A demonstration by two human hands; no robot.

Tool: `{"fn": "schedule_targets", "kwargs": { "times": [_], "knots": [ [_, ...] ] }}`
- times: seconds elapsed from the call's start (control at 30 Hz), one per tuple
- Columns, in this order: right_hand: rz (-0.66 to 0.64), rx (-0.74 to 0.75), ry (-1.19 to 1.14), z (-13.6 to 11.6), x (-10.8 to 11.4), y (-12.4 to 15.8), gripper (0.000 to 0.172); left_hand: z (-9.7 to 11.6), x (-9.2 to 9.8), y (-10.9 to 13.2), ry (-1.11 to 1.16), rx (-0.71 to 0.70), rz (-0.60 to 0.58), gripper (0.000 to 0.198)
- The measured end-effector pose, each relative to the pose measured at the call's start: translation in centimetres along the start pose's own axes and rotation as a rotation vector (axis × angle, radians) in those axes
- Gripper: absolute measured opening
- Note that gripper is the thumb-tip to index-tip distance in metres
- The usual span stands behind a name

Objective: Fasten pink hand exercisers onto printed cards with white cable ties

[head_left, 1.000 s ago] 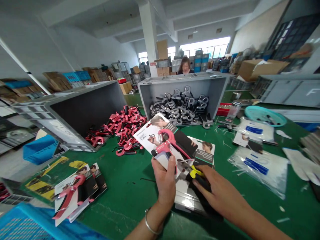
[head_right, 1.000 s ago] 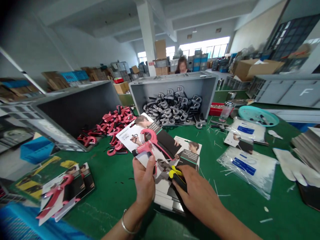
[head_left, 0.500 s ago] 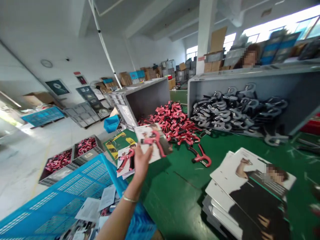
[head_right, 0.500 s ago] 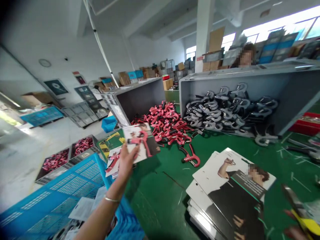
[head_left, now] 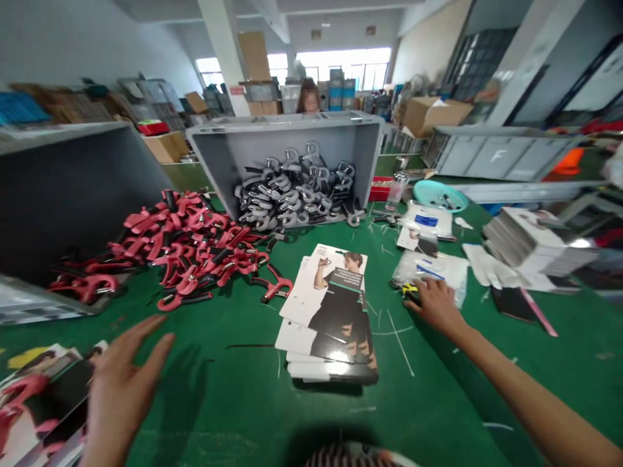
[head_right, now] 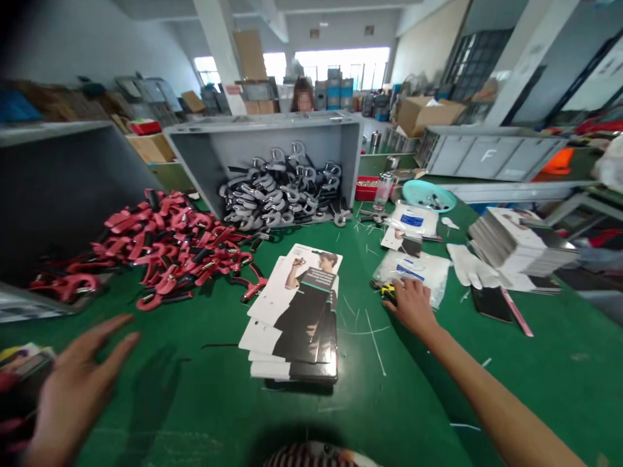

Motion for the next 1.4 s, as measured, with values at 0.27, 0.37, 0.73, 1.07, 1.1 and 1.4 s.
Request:
{"fn": "schedule_targets", "kwargs": {
  "times": [0.27,0.37,0.73,1.07,1.1,1.4],
  "knots": [
    [-0.152,0.081,-0.192,-4.4,-1.4,9.9,0.024,11.6,-13.7,-1.1,0.365,-0.1,-0.318,0.055],
    [-0.147,-0.054,-0.198,-4.8,-3.1,13.5,0.02,12.4,-16.5,-0.4,0.403,-0.068,-0.381,0.055],
    [-0.15,-0.109,-0.405,-3.7,2.0,9.7,0.013,16.2,-8.9,4.2,0.268,-0.377,-0.016,0.046],
    [-0.29,0.209,-0.837,-15.7,10.9,8.4,0.017,27.7,-10.4,10.0,0.079,-0.952,-0.267,0.028],
    [-0.289,0.217,-0.886,-16.3,11.2,8.0,0.017,27.3,-10.3,9.5,0.125,-0.883,-0.265,0.028],
    [-0.512,0.216,-1.361,-20.5,9.8,5.2,0.021,22.4,-9.1,5.9,0.527,-0.426,-0.335,0.014]
  ]
}}
Point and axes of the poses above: each hand's wrist, its own y-axis away from the middle knuckle, its own x-axis out of the back of the hand, z = x × y, the point moved 9 cm from there along -y, towards the middle knuckle, and after that the axes turned 7 degrees about -y, right-handed, at the moved point
